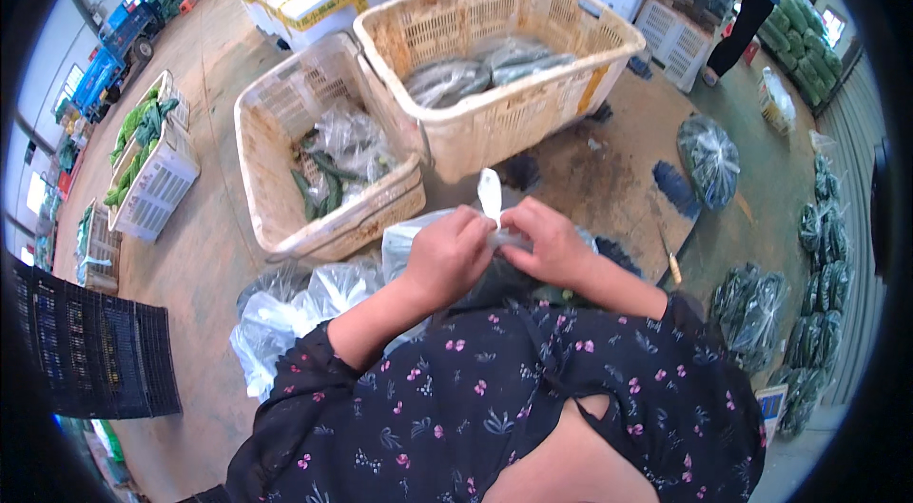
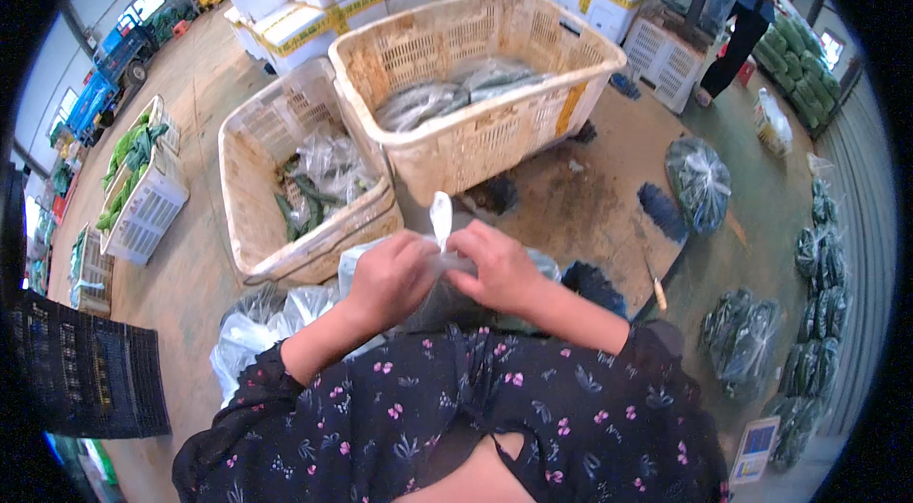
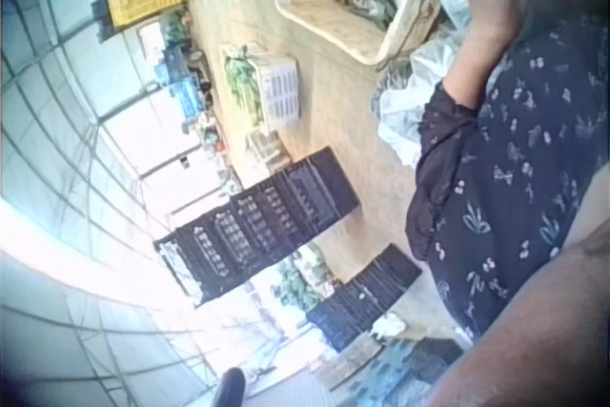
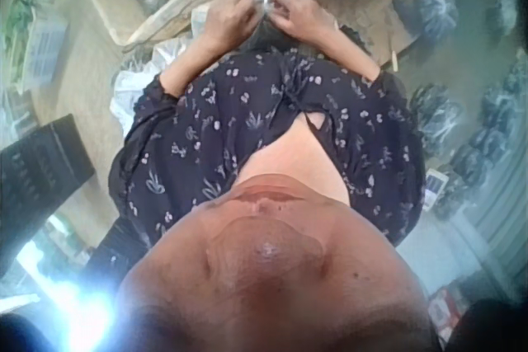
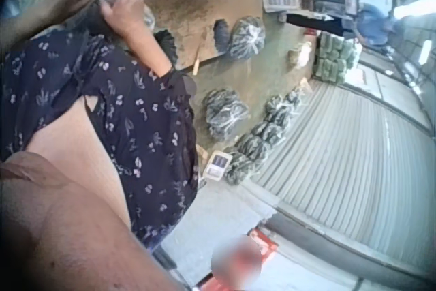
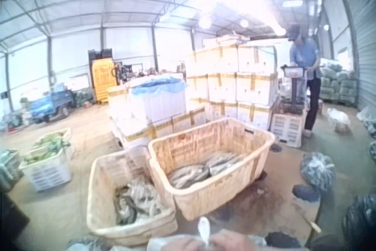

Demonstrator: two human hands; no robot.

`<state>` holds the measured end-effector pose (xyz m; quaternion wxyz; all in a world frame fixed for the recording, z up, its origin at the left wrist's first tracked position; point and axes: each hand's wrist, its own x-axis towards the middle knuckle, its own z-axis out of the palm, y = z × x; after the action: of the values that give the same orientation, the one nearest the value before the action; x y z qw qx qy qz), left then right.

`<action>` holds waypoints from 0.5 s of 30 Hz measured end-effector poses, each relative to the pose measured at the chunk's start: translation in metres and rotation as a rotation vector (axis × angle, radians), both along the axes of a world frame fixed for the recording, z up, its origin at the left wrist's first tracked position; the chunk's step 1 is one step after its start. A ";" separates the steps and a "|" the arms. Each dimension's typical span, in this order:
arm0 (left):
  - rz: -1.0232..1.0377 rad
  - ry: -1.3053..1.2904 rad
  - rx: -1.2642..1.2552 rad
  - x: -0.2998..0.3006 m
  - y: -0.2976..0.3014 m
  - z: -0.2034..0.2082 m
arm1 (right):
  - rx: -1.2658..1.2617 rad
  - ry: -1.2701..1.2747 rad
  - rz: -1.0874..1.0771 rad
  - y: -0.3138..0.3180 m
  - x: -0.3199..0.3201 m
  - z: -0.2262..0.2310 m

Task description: The person packs cucumbers into plastic bags by hand, ties the bags closed, and places them into large plastic crates.

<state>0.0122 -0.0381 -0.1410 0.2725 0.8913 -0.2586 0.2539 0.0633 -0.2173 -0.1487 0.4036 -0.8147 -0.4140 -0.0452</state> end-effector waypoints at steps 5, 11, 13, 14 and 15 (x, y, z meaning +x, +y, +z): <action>-0.024 0.453 -0.445 -0.027 0.008 -0.001 | 0.017 0.051 0.010 -0.003 -0.009 -0.005; 0.050 0.553 -0.320 -0.037 0.021 0.005 | 0.060 0.091 -0.081 -0.011 -0.019 -0.006; -0.042 0.324 -0.207 -0.034 0.015 -0.004 | 0.073 0.097 -0.085 -0.010 -0.023 -0.002; -0.048 0.323 -0.204 -0.033 0.012 -0.006 | 0.084 0.106 -0.084 -0.010 -0.025 -0.001; -0.058 0.259 -0.161 -0.029 0.008 -0.008 | 0.083 0.091 -0.087 -0.011 -0.023 -0.002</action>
<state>-0.0170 -0.0302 -0.1488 0.3813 0.8840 -0.2260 0.1488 0.0399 -0.2285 -0.1507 0.4532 -0.8156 -0.3571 -0.0427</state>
